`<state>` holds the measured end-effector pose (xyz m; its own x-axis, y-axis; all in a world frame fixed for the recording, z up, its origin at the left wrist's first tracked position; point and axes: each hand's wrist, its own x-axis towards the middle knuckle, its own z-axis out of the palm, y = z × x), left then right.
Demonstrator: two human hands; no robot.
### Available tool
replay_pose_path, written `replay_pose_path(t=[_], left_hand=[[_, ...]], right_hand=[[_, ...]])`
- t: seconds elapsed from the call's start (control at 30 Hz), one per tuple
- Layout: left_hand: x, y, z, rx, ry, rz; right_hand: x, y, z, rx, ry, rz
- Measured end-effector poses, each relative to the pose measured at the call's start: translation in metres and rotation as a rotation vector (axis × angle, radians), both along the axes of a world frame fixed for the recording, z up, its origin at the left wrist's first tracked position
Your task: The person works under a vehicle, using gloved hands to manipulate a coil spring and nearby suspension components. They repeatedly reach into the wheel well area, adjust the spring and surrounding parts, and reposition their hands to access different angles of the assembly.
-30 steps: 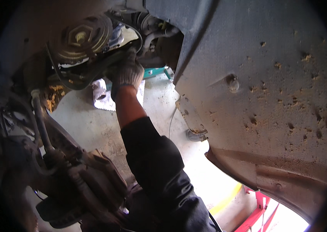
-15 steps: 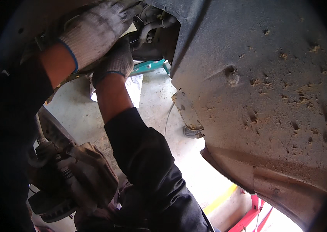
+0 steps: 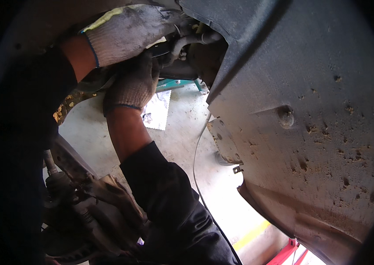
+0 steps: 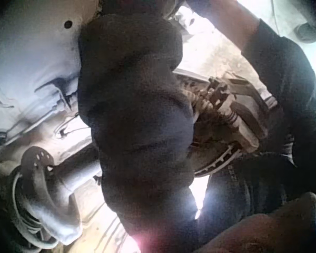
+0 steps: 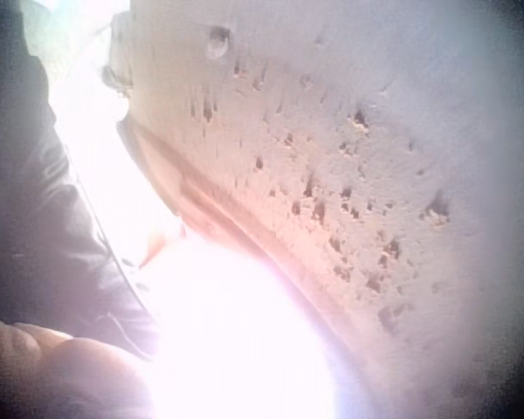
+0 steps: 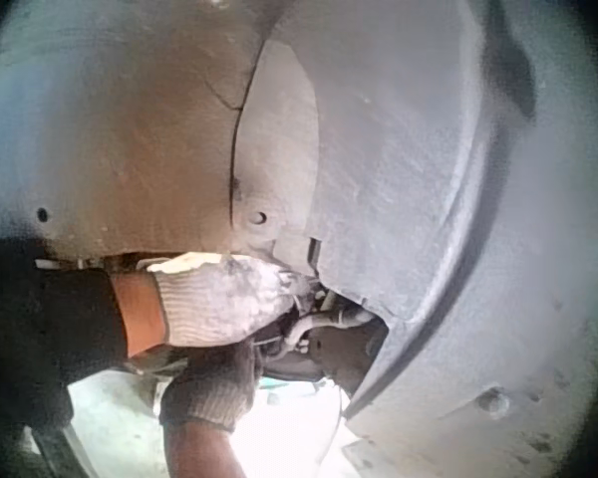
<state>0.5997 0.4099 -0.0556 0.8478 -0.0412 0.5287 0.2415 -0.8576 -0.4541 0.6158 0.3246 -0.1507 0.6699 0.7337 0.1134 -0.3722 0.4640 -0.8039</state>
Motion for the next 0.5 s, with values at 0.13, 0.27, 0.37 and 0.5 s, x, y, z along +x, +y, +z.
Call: replay_pose_path(t=[0.13,0.27,0.37,0.5], left_hand=[[0.005,-0.001,-0.009,-0.002,-0.004,0.075],[0.016,-0.008,-0.006,-0.23,-0.028,0.046],[0.021,-0.016,0.001,-0.359,-0.008,0.095],[0.026,-0.018,0.016,-0.472,0.142,0.177]], right_hand=[[0.009,0.009,0.006,-0.138,-0.221,-0.142],[0.026,0.023,0.004,0.391,0.684,0.283],[0.03,0.03,-0.006,0.407,0.624,0.357],[0.03,0.038,-0.015,0.389,0.543,0.379]])
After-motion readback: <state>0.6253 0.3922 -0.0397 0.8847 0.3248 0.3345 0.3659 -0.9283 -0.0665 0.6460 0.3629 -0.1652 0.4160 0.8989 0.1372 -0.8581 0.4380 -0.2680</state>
